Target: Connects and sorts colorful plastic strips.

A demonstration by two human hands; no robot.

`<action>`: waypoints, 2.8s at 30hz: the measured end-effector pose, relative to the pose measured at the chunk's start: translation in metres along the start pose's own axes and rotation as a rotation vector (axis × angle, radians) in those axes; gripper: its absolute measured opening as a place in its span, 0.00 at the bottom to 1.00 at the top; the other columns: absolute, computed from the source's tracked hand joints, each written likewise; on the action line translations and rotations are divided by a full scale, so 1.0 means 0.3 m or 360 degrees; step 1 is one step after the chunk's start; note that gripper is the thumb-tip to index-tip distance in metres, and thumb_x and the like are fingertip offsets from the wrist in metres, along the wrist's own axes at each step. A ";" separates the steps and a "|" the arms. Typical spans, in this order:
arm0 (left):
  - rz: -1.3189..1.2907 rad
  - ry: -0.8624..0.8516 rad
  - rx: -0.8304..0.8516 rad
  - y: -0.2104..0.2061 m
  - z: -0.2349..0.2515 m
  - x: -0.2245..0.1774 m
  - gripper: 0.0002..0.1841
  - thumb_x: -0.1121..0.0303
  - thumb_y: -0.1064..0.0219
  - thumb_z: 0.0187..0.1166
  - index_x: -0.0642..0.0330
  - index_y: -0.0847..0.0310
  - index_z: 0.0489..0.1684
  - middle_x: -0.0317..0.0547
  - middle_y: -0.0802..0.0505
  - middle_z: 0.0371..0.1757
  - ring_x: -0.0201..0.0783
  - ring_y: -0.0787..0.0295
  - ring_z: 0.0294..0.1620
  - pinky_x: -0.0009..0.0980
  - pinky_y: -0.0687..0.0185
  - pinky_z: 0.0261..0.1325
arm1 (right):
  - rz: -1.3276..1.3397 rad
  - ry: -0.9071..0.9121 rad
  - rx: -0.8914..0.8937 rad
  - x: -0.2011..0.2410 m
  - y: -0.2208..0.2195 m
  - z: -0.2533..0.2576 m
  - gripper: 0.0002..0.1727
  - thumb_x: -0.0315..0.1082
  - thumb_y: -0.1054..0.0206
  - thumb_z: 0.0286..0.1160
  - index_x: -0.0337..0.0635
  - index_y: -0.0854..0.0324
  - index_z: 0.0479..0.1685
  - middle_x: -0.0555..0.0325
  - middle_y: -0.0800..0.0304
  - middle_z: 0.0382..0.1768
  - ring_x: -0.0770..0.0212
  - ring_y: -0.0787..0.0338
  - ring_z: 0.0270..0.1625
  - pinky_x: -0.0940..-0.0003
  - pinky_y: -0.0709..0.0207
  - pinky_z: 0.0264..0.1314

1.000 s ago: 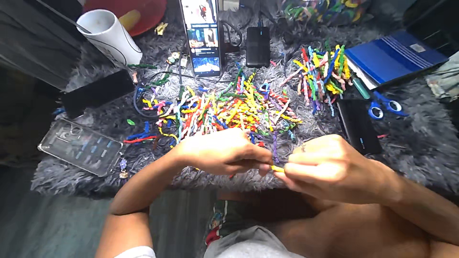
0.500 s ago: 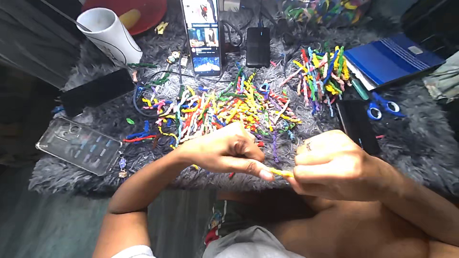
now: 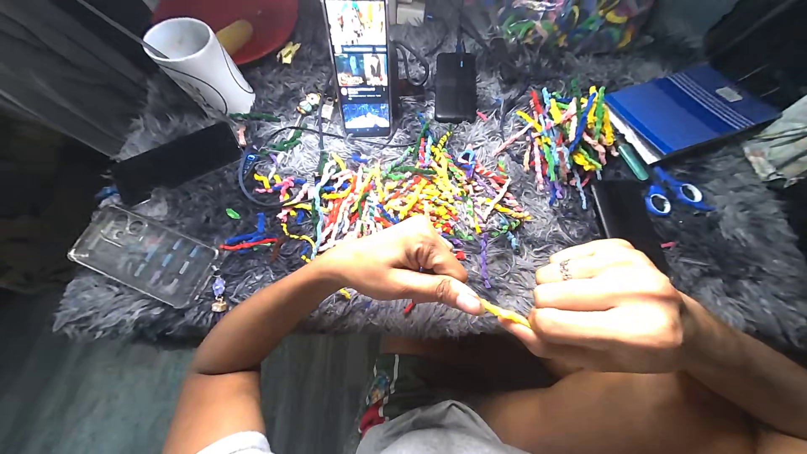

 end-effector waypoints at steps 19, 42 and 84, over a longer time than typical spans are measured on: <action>0.0728 -0.0069 -0.0337 0.033 0.004 -0.021 0.11 0.71 0.37 0.83 0.70 0.11 0.35 0.39 0.12 0.30 0.21 0.21 0.37 0.17 0.29 0.41 | -0.0336 -0.0265 -0.0061 -0.052 -0.002 -0.016 0.22 0.40 0.39 0.88 0.40 0.17 0.21 0.60 0.25 0.14 0.66 0.27 0.19 0.73 0.41 0.22; 0.0680 -0.0001 -0.0163 0.043 0.001 -0.013 0.16 0.70 0.38 0.84 0.66 0.17 0.21 0.34 0.21 0.18 0.18 0.30 0.23 0.16 0.41 0.27 | -0.0391 -0.0236 0.0102 -0.043 -0.002 -0.010 0.24 0.39 0.42 0.89 0.42 0.22 0.17 0.62 0.31 0.12 0.65 0.31 0.16 0.70 0.46 0.20; 0.1112 0.0134 -0.0525 0.024 0.011 0.069 0.19 0.63 0.32 0.81 0.71 0.18 0.61 0.49 0.07 0.56 0.35 0.14 0.62 0.38 0.26 0.72 | 0.0419 -0.0834 -0.0381 -0.204 -0.011 -0.034 0.05 0.28 0.30 0.75 0.35 0.11 0.42 0.62 0.07 0.43 0.80 0.11 0.42 0.85 0.15 0.47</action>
Point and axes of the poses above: each hand's wrist, its own z-axis towards the middle knuckle, its own y-axis out of the back of the hand, x = y × z, the point moved 4 cm from there along z, towards the middle knuckle
